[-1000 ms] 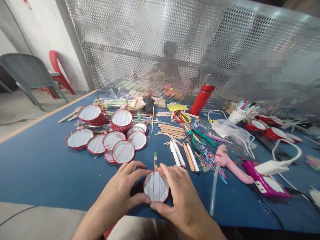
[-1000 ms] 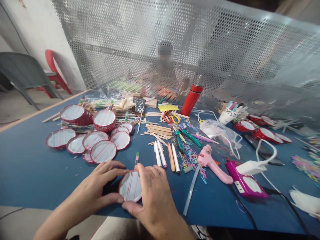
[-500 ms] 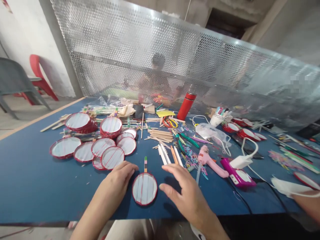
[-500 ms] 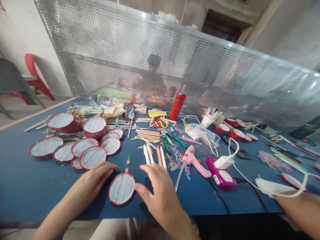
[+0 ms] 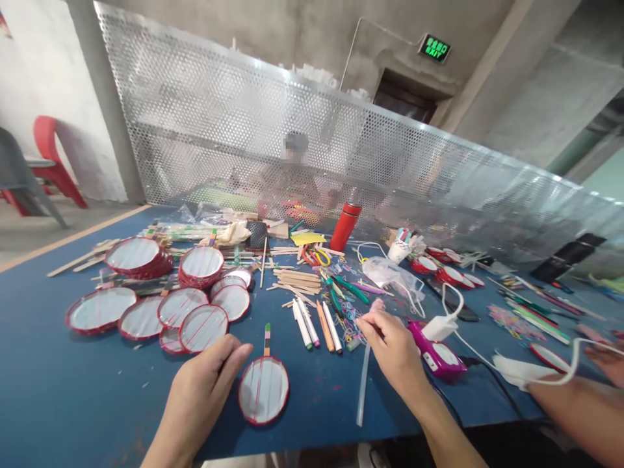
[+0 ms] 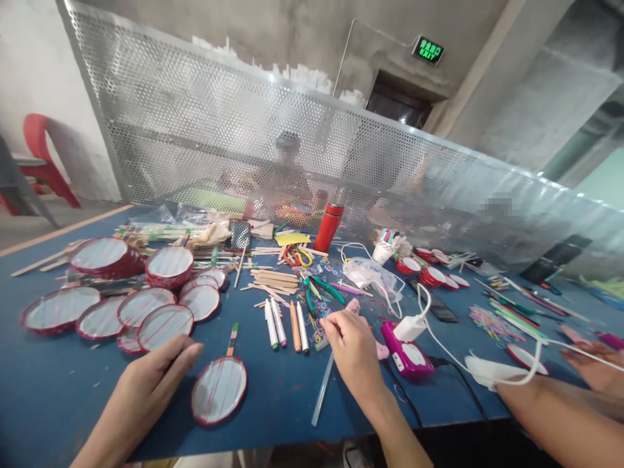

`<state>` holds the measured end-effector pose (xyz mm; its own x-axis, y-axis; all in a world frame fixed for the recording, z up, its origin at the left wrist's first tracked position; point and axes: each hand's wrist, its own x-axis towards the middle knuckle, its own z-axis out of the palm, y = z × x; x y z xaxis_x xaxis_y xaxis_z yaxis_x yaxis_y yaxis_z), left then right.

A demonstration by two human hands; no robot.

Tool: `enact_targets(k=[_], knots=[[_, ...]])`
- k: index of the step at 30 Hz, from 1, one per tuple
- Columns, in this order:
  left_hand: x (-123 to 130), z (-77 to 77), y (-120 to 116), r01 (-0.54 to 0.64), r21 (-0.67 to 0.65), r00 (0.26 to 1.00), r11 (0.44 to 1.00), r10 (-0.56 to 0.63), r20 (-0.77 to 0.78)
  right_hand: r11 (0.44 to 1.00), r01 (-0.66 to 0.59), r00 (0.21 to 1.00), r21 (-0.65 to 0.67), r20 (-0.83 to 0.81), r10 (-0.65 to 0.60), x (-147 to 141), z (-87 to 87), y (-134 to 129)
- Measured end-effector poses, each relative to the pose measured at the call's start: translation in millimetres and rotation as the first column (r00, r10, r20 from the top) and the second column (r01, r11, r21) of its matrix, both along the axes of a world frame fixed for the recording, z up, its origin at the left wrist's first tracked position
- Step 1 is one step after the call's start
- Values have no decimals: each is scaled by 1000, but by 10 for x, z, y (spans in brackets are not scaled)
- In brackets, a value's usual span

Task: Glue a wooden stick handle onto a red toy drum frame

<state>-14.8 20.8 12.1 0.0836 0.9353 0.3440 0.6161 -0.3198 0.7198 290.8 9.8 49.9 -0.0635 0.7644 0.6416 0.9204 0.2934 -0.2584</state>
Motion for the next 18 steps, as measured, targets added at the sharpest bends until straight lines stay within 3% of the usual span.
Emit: enact_targets(k=[7,14,18], knots=[[-36,-70,-103,-69,39,992,997,65,109,999,-12,999,-49,45,14,-159,103,60],[-53,-44,-61,67,165,994,984,-80,76,961,-217,972,-173,52,229,-603,413,130],[-87,-59,-48,46,207,994,977,-66,89,953,-131,954,-273,227,196,-687,536,452]])
